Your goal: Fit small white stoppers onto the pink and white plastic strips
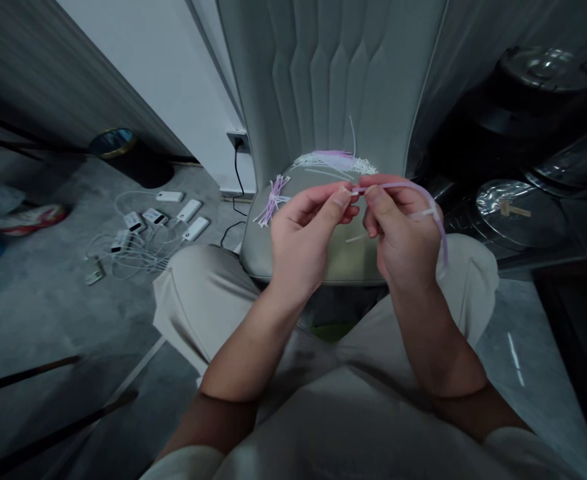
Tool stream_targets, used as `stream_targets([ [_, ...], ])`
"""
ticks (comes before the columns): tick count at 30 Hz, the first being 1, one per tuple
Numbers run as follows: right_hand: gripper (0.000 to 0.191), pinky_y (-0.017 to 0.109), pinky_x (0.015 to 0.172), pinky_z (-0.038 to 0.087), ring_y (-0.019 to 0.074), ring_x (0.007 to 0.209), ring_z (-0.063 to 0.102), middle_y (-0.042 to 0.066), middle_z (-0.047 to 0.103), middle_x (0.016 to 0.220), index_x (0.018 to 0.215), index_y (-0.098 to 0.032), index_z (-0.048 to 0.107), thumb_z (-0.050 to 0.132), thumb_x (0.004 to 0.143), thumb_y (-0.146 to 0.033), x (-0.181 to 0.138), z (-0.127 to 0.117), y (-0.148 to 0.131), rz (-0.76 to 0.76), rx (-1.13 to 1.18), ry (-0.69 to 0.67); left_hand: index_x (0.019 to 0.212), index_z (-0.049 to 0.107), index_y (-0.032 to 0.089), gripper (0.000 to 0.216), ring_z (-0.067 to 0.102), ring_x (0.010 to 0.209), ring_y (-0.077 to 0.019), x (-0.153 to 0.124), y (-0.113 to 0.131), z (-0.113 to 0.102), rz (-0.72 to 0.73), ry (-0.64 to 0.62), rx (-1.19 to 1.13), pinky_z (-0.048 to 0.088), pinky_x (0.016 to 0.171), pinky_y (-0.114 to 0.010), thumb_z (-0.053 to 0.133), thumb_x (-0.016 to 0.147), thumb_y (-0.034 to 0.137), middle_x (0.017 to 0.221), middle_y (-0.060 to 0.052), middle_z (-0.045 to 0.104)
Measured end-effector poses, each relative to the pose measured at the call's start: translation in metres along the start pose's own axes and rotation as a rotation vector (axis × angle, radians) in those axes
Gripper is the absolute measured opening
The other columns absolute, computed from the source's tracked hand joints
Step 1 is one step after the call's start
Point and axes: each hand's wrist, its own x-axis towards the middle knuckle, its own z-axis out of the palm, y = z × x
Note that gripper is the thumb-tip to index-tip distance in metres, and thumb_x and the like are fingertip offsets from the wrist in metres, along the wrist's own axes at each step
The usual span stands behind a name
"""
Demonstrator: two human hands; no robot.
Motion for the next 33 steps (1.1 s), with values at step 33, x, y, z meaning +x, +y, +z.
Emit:
stream_targets([
  [33, 0.006, 0.014, 0.044, 0.041, 0.0021, 0.05, 0.049, -0.006, 0.071, 0.077, 0.088, -0.026, 0.079, 0.072, 0.089, -0.025, -0.0019, 0.0003, 0.0077, -0.172, 0.036, -0.027, 0.085, 0.08, 0.024, 0.012, 0.07, 0.066, -0.0054, 0.0013, -0.0039, -0.0016, 0.068, -0.004, -0.047, 0.06, 0.069, -0.018, 0.083, 0.08, 0.033, 0.082, 0.002, 0.079],
])
